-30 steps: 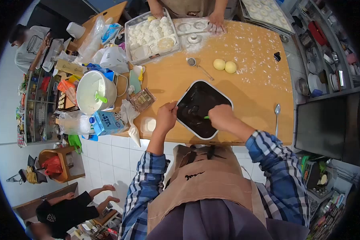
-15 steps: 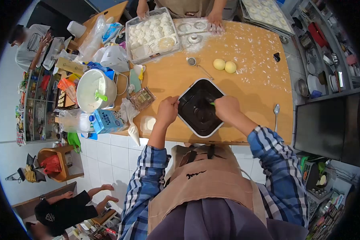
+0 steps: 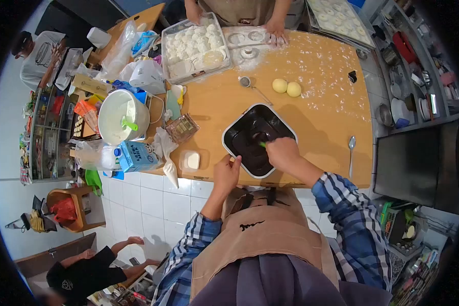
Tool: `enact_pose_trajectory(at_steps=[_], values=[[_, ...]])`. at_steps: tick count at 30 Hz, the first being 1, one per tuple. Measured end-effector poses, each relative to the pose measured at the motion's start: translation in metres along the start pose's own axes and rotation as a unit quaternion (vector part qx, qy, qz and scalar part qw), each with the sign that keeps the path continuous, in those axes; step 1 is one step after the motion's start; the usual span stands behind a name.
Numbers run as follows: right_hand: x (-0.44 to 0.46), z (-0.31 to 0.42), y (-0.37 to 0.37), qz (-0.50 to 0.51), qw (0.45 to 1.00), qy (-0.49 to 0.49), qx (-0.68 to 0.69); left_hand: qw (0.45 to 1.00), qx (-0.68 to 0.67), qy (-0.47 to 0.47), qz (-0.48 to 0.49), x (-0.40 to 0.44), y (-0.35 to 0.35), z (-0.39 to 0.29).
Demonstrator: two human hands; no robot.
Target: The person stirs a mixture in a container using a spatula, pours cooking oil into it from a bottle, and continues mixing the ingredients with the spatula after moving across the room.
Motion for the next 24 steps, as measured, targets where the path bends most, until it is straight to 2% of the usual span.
enact_pose_trajectory(at_steps=[1, 5, 9, 13, 14, 17, 18, 22, 24], values=[[-0.006, 0.006, -0.002, 0.027, 0.999, -0.024, 0.009, 1.0, -0.005, -0.001, 0.001, -0.001, 0.001, -0.002], [-0.003, -0.028, -0.015, 0.023, 0.996, 0.084, -0.022, 1.0, -0.004, 0.001, -0.002, 0.0, 0.006, -0.003], [0.012, -0.012, 0.006, -0.068, 0.995, 0.07, 0.022, 1.0, 0.001, 0.017, -0.013, 0.009, 0.004, -0.001], [-0.008, 0.003, 0.006, 0.022, 1.0, -0.006, 0.015, 0.998, 0.042, 0.039, -0.019, 0.025, -0.009, 0.009], [-0.007, -0.005, 0.008, 0.046, 0.999, 0.013, -0.014, 0.998, 0.035, 0.044, -0.012, 0.028, -0.012, 0.01], [0.004, -0.016, -0.018, -0.008, 0.997, 0.079, -0.007, 0.999, 0.024, 0.046, 0.003, 0.031, -0.018, -0.003], [0.012, -0.014, -0.012, -0.033, 0.997, 0.07, -0.002, 0.999, 0.023, 0.047, 0.008, 0.032, -0.02, -0.008], [0.021, 0.013, 0.015, -0.011, 0.998, -0.001, 0.057, 0.996, 0.014, 0.086, 0.004, 0.039, -0.027, -0.016], [0.007, 0.013, 0.017, 0.038, 0.999, -0.018, 0.01, 0.996, 0.014, 0.087, 0.031, 0.042, -0.03, -0.015]])
Point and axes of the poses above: each hand's wrist, its own x-axis towards the middle knuckle, its own y-axis out of the palm, z = x × y, the point moved 6 cm from there along x, towards the middle knuckle, and after that the axes turned 3 degrees about y, right-handed, at the moved point
